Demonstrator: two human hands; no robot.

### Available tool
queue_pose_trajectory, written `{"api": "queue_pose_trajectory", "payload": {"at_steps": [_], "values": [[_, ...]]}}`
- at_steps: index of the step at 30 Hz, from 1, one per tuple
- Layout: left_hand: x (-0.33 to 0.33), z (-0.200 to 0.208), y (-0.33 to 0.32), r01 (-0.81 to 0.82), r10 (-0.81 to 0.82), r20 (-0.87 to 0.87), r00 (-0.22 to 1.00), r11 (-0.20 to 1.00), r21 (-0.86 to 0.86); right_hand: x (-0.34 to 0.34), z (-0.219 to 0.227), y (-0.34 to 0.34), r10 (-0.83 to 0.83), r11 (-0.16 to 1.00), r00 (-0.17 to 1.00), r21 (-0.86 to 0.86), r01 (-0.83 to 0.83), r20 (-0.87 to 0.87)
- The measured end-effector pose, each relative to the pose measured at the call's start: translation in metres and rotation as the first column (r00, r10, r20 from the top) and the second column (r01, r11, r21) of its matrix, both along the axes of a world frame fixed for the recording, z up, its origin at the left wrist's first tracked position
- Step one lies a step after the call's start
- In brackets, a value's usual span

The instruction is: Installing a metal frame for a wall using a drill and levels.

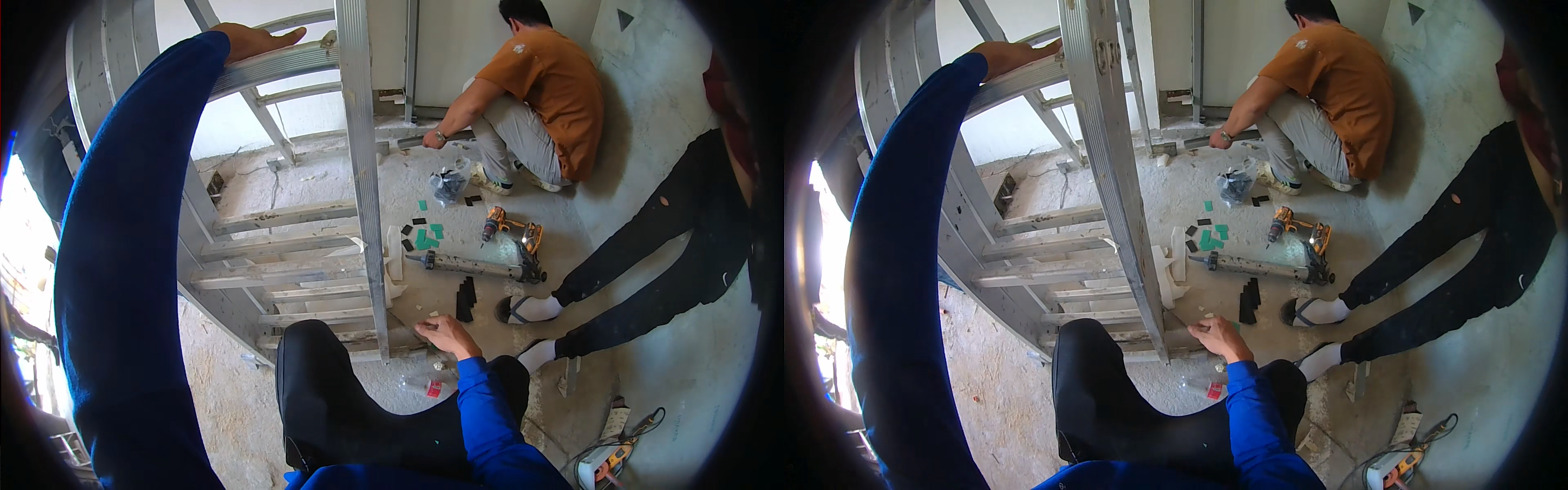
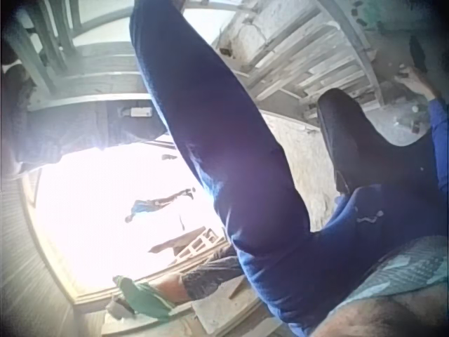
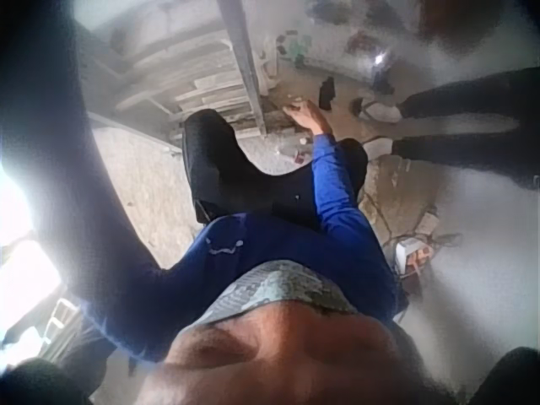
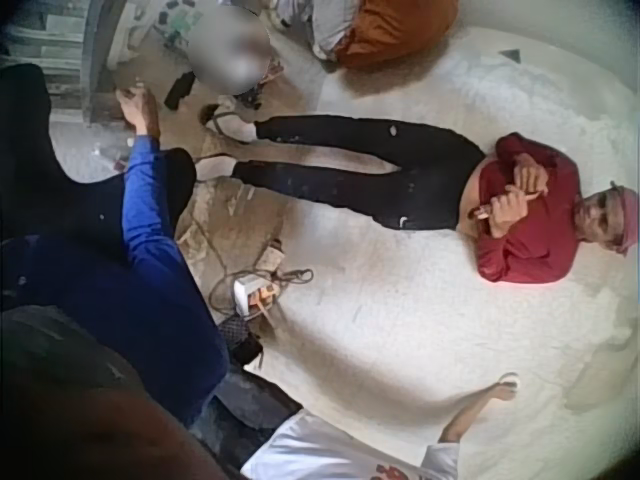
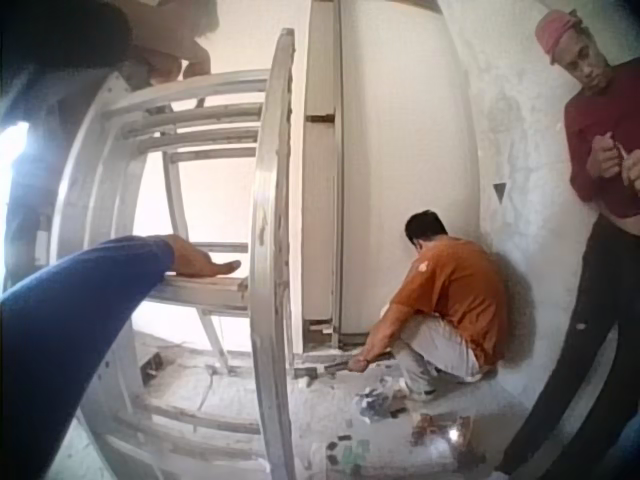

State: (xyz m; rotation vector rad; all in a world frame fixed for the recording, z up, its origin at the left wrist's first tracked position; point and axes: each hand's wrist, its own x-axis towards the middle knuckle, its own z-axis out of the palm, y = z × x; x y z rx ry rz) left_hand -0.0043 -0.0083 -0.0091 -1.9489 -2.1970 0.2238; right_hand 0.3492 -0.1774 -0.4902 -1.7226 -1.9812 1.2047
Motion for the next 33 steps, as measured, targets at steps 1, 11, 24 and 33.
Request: {"api": "queue_pose_trajectory", "payload": {"at_steps": [1,11,24,33], "values": [[0.001,0.0,-0.001,0.005,-0.005,-0.008,1.0,1.0,0.009,0.0,0.0,0.0,0.001,1.0,1.0,0.002,-0.001,0.002],[-0.005,-0.001,0.008,0.054,-0.054,0.018,0.998,0.998,-0.018,0.002,0.0,0.001,-0.012,0.998,1.0,-0.056,0.01,-0.022],[-0.009,-0.004,0.011,0.078,-0.076,-0.04,0.996,0.996,0.042,0.001,-0.005,0.002,-0.017,0.997,0.999,-0.078,0.015,-0.028],[-0.014,-0.007,0.019,0.081,-0.078,-0.056,0.995,0.996,0.047,0.001,-0.005,0.0,0.002,1.0,1.0,-0.021,-0.002,-0.023]]}}
